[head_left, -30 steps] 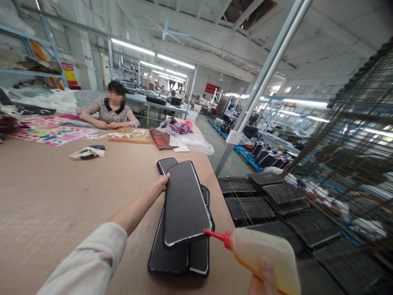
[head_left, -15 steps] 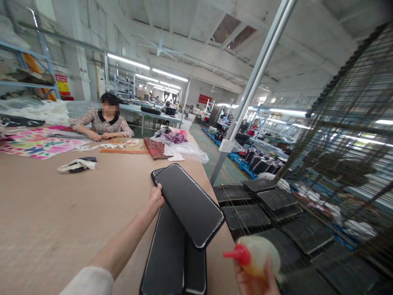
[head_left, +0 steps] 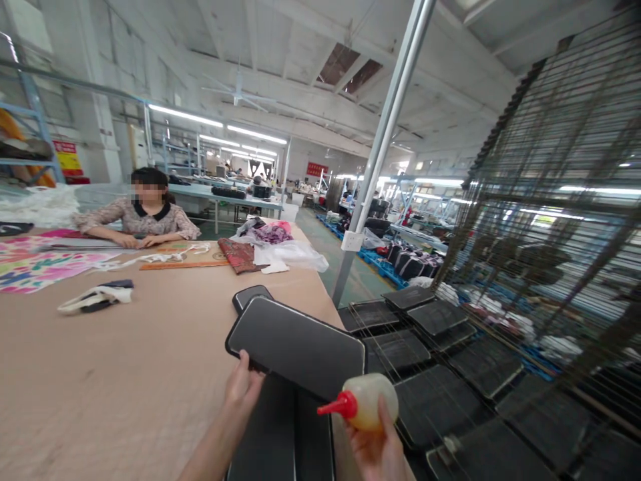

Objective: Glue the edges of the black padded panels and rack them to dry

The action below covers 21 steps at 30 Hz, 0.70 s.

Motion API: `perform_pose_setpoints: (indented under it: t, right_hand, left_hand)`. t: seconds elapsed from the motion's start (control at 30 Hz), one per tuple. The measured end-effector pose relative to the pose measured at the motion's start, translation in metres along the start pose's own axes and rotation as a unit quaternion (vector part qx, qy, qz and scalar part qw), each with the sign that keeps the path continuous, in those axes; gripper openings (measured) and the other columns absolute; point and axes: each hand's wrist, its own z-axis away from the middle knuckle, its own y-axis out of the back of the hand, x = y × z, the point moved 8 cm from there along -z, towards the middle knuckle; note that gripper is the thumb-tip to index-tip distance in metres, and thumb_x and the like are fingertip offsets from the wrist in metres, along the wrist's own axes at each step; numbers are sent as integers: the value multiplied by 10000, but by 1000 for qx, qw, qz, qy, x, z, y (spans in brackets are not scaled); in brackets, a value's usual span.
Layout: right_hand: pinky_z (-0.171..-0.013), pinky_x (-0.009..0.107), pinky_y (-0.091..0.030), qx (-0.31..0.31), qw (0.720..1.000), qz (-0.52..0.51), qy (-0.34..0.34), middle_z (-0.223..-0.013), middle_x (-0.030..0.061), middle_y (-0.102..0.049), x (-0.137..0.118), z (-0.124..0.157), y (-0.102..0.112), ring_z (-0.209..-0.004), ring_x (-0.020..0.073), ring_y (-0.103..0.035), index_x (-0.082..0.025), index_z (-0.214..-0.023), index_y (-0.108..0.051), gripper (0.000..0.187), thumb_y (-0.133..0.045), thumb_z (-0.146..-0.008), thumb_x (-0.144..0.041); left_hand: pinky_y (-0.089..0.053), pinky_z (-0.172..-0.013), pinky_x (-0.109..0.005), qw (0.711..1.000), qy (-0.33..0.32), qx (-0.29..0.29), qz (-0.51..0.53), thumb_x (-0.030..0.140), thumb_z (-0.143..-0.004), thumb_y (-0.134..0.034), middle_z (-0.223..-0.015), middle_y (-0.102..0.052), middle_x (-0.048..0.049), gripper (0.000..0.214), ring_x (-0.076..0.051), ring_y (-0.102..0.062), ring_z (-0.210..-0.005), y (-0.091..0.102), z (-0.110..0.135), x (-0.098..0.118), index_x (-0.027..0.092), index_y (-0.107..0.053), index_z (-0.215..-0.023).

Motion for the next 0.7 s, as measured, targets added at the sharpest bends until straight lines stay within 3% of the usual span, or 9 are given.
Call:
perform_pose_setpoints:
  t: [0.17, 0.27, 0.33, 0.4, 0.43, 0.47, 0.57, 0.63, 0.7]
  right_hand:
    - [-602, 304, -510, 19, 999, -19, -35, -785, 53, -658, 10, 8, -8, -723, 203, -622, -149, -885, -608, 459, -782, -525, -374]
    - [-630, 294, -511, 17, 998, -51, -42, -795, 45, -662, 11, 8, -11, -744, 201, -626, -155, -879, -608, 447, -797, -509, -319]
    - [-641, 285, -510, 15, 997, -56, -47, -806, 54, -664, 10, 4, -10, -748, 201, -627, -145, -880, -611, 433, -794, -520, -300]
    - [-650, 291, -509, 11, 997, -50, -58, -833, 85, -661, 11, 1, -8, -760, 212, -626, -122, -884, -614, 428, -783, -538, -310]
    - [-654, 297, -510, 8, 997, -47, -63, -843, 98, -659, 11, 1, -8, -764, 220, -626, -113, -888, -614, 442, -784, -535, -317]
    - [-653, 304, -511, 6, 997, -44, -64, -845, 105, -658, 11, 2, -8, -764, 228, -626, -108, -895, -612, 467, -791, -519, -320]
    - [-644, 306, -513, 4, 998, -32, -48, -840, 89, -661, 11, 7, -12, -760, 233, -626, -125, -934, -598, 543, -812, -475, -318]
    - [-648, 310, -513, 6, 999, -26, -30, -856, 77, -661, 10, 11, -13, -765, 225, -625, -146, -958, -588, 542, -801, -496, -334]
    - [-675, 348, -515, 3, 999, -12, -32, -874, 78, -659, 12, 13, -12, -791, 232, -621, -157, -978, -580, 534, -783, -528, -360]
  left_hand:
    - [-523, -676, -278, 1000, 13, 12, -26, 233, -910, -307, -783, -643, -36, 252, -133, -628, -706, 25, 13, 1, 195, -529, -1022]
    - [-511, -694, -345, 983, 124, -81, -112, 452, -873, -337, -840, -648, -51, 334, -176, -631, -749, 35, 40, -24, 232, -574, -956]
    - [-498, -689, -362, 911, 239, -239, -238, 583, -761, -460, -872, -651, -77, 415, -212, -627, -770, 33, 76, -50, 225, -623, -893]
    - [-482, -650, -316, 799, 266, -389, -373, 501, -631, -663, -802, -655, -73, 343, -202, -614, -715, 25, 108, -59, 208, -661, -808]
    - [-468, -635, -288, 755, 236, -440, -425, 422, -583, -725, -756, -652, -67, 310, -189, -603, -688, 14, 116, -56, 196, -668, -787]
    - [-454, -624, -272, 735, 190, -461, -459, 384, -604, -717, -735, -650, -59, 292, -177, -592, -672, -1, 116, -47, 196, -667, -822]
    - [-439, -719, -276, 770, -71, -400, -493, 341, -684, -644, -865, -640, -49, 305, -190, -583, -806, -68, 84, 4, 222, -628, -964]
    - [-393, -864, -306, 725, -200, -405, -520, 269, -607, -698, -1074, -595, -71, 426, -239, -525, -1011, -111, 69, 20, 227, -620, -1024]
    - [-319, -963, -331, 679, -230, -429, -549, 217, -551, -719, -1159, -561, -72, 487, -272, -463, -1120, -137, 54, 13, 241, -626, -1029]
